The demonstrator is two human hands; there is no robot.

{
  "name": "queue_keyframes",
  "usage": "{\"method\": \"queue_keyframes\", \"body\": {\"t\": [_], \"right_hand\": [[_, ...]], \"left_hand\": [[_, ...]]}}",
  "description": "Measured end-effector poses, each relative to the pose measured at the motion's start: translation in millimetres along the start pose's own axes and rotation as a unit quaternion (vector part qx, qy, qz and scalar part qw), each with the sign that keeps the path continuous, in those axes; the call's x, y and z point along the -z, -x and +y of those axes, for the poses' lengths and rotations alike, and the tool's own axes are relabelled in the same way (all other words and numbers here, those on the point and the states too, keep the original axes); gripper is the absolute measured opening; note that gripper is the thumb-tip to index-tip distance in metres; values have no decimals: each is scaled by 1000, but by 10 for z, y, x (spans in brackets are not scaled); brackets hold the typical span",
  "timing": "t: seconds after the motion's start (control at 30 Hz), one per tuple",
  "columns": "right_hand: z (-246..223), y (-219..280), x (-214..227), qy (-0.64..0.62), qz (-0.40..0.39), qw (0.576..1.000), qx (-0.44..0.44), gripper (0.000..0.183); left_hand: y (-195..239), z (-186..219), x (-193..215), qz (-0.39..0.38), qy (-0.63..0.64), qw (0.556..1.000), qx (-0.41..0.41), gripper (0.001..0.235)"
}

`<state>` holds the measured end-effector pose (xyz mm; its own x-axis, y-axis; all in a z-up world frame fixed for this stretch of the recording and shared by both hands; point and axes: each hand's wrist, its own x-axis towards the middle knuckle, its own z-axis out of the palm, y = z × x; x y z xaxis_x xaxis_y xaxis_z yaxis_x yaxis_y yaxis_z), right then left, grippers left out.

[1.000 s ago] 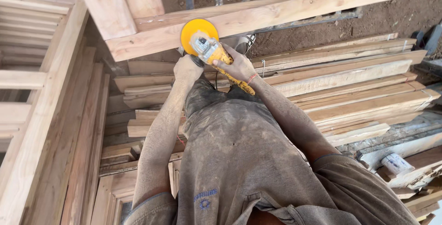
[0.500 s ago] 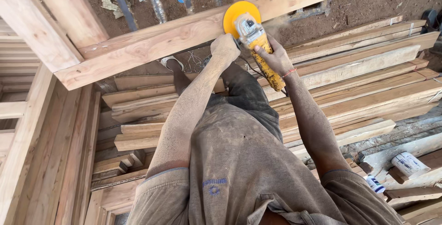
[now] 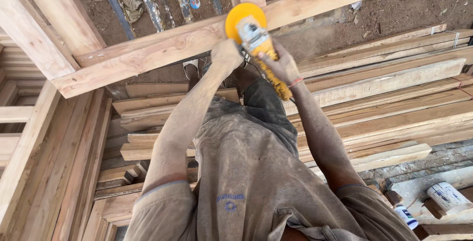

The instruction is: The person uses a yellow angle grinder with a sanding disc to smooth the surfaces of a wooden frame. They move the tool along the edges and flat surfaces of the frame, generating sawdust. The person adjusts their position and the frame's orientation to access different areas.

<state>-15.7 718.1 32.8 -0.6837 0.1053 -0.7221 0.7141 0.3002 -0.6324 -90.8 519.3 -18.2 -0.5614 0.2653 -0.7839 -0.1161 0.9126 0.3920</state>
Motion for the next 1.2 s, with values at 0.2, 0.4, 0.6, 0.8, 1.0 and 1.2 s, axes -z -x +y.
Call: {"method": "queue_keyframes", "body": {"t": [0.2,0.4,0.6,0.8,1.0,1.2], "right_hand": [[35,28,23,61,11,997,47,76],[77,30,419,-37,40,998,-22,77],[134,26,205,41,12,999,11,78],[144,-40,471,31,25,999,16,77],[340,-88,899,3,46,999,-4,76],[-18,-110,-43,115,-58,991,27,97]], "left_hand": [[67,84,95,7,17,1000,21,36],[-402,572,-124,-46,-56,997,-18,28],[-6,293,-1,-35,-11,999,37,31],[-218,578,-10,-60,-39,997,25,31],[-571,1013,-292,-52,-69,996,-13,27],[218,-86,21,11,23,998,56,36]]}}
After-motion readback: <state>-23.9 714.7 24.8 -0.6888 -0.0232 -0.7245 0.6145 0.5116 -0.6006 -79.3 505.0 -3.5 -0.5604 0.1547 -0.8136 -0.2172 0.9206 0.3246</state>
